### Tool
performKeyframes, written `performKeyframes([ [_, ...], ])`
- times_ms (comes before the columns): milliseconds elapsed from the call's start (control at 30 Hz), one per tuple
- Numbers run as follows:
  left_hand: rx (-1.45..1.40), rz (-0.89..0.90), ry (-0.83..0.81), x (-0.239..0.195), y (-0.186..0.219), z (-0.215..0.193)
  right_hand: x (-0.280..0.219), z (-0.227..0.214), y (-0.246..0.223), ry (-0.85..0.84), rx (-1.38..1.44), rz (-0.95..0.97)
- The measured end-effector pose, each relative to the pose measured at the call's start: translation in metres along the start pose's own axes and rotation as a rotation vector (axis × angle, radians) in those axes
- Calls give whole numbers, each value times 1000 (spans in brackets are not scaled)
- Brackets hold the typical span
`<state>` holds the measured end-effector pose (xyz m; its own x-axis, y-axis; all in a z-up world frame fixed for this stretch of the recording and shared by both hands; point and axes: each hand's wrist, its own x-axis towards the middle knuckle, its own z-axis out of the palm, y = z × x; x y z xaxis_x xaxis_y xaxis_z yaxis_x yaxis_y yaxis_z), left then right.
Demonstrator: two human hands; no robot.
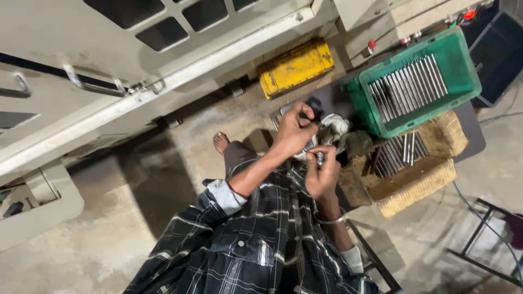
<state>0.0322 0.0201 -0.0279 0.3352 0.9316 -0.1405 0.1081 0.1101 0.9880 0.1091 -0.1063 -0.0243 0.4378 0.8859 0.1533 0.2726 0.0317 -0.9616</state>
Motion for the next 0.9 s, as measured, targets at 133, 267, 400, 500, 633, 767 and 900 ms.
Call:
performKeyframes([
  [133, 82, 53, -68, -2, -5, 11, -9, -5, 16, 81, 14, -102],
  [267, -2, 31, -160, 0, -20, 20, -19, -8, 31, 99, 65, -46],
  [400, -27, -132, -252, 4, -30, 27, -26, -9, 42, 73, 297, 54],
  [500, 23, -240, -279, 1, -38, 30, -32, -8, 53, 60, 353, 36],
  [633, 32, -238, -162, 10, -48, 25, -35, -7, 54, 125, 317, -115],
  [767, -242, -433, 65, 47, -59, -23, -37, -19, 24, 182, 372, -408],
  [900, -371, -567, -39, 38, -75, -34, -19, -33, -4, 84, 429, 138],
])
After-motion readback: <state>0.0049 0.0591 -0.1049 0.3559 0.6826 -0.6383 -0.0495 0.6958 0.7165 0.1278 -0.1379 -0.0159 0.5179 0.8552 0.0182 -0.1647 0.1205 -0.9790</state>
